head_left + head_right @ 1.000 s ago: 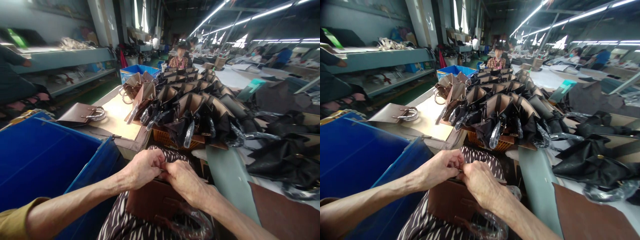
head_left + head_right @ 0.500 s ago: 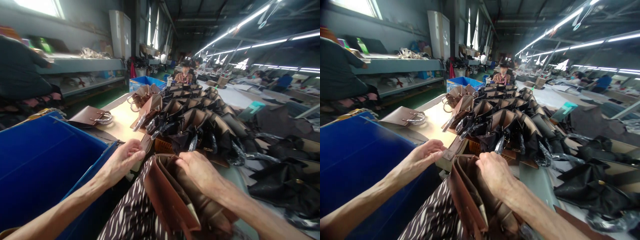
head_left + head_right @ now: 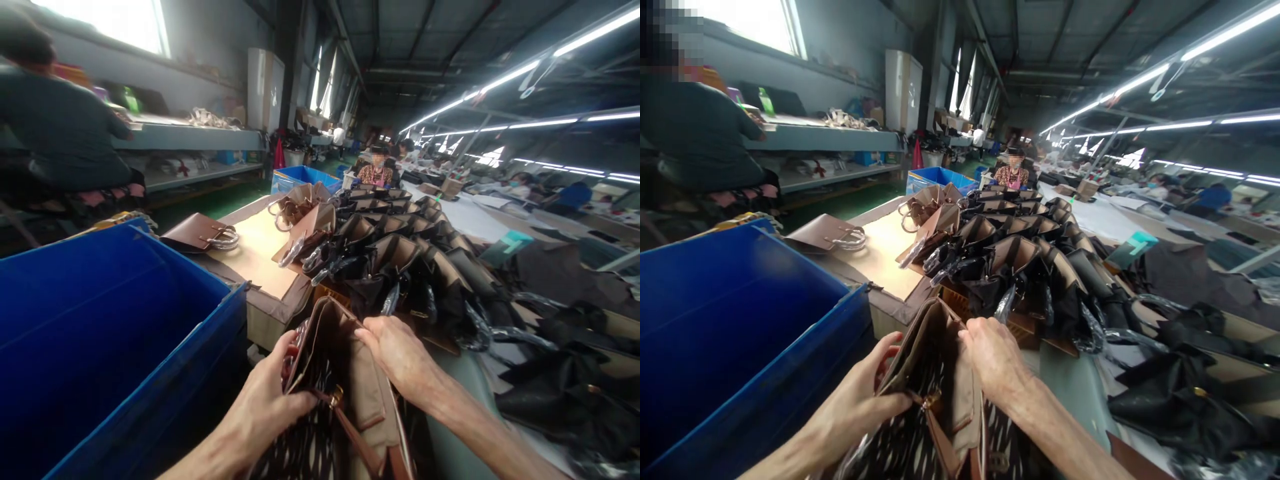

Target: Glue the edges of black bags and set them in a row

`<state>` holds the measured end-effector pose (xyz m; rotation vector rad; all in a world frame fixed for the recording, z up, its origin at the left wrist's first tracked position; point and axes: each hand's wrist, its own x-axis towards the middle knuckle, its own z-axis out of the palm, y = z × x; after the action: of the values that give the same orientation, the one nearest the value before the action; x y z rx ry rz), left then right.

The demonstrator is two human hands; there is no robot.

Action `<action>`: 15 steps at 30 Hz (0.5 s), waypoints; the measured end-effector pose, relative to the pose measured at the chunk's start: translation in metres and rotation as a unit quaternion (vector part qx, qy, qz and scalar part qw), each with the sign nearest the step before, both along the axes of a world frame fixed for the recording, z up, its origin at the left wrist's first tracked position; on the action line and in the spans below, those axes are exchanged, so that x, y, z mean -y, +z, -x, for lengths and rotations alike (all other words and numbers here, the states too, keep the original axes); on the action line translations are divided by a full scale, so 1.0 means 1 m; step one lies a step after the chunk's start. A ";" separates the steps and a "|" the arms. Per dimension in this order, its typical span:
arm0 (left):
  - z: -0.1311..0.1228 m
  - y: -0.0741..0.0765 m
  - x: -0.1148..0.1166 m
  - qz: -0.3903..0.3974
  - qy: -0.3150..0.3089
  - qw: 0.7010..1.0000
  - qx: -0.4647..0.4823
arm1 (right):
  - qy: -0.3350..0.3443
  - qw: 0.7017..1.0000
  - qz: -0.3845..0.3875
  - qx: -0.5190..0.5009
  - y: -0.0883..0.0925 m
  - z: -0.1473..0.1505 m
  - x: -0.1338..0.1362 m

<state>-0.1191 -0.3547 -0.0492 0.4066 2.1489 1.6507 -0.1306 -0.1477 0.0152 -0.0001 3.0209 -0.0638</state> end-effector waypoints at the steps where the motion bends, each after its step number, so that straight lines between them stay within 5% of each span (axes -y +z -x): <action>1: 0.005 0.002 0.003 -0.026 -0.019 0.999 0.019 | 0.000 1.000 0.004 0.001 -0.002 -0.002 -0.002; 9: 0.026 0.012 0.013 0.118 -0.053 0.991 -0.039 | -0.047 0.997 0.057 0.013 -0.014 -0.022 -0.032; 15: 0.040 0.035 0.015 0.151 -0.139 0.978 -0.027 | -0.088 0.993 -0.019 0.082 -0.011 -0.043 -0.049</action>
<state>-0.1589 -0.3693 -0.0141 0.6309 2.2177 1.1528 -0.0876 -0.0984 0.0038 0.2626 2.8493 -0.0214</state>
